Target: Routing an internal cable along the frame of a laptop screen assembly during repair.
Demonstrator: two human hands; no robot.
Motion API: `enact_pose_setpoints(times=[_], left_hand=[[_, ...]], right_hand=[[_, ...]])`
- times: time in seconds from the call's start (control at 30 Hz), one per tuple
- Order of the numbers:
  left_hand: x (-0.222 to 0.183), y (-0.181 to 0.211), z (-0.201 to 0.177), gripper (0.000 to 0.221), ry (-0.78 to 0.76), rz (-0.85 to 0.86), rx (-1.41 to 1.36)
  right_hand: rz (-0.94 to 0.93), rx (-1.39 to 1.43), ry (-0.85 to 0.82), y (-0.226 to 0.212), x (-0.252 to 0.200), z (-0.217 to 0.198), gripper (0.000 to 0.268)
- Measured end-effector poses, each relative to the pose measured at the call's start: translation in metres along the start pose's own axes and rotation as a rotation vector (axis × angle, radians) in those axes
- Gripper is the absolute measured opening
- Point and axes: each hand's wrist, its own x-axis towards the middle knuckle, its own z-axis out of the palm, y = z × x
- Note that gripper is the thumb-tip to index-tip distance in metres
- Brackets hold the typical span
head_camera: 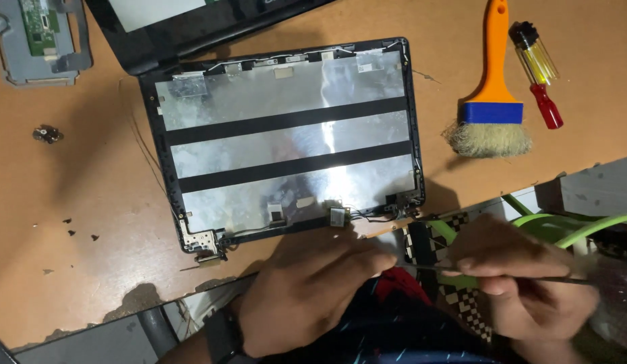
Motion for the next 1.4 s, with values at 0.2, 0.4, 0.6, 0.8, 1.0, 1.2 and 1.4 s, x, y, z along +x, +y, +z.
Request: enact_pose_setpoints(times=[0.2,0.4,0.6,0.8,1.0,1.2,1.4], left_hand=[[0.021,-0.022,0.014,0.022,-0.145,0.119,0.265],[0.045,-0.035,0.024,0.022,-0.193,0.129,0.524],[0.047,-0.038,0.023,0.025,-0.286,0.09,0.572],[0.047,-0.042,0.024,0.042,-0.314,0.098,0.519],[0.047,-0.043,0.024,0.038,-0.33,0.066,0.497],[0.045,-0.044,0.022,0.041,-0.332,0.065,0.478],[0.045,-0.045,0.023,0.042,-0.323,0.054,0.447]], right_hand=[[-0.134,-0.023,-0.132,-0.003,0.031,-0.02,0.012],[-0.125,-0.415,-0.21,-0.017,0.062,-0.02,0.015],[-0.108,-0.485,-0.283,-0.012,0.066,-0.022,0.014],[-0.112,-0.512,-0.328,-0.014,0.066,-0.025,0.014],[-0.143,-0.49,-0.329,-0.01,0.065,-0.023,0.015],[-0.141,-0.507,-0.333,-0.014,0.067,-0.02,0.016],[-0.138,-0.499,-0.346,-0.011,0.066,-0.02,0.014]])
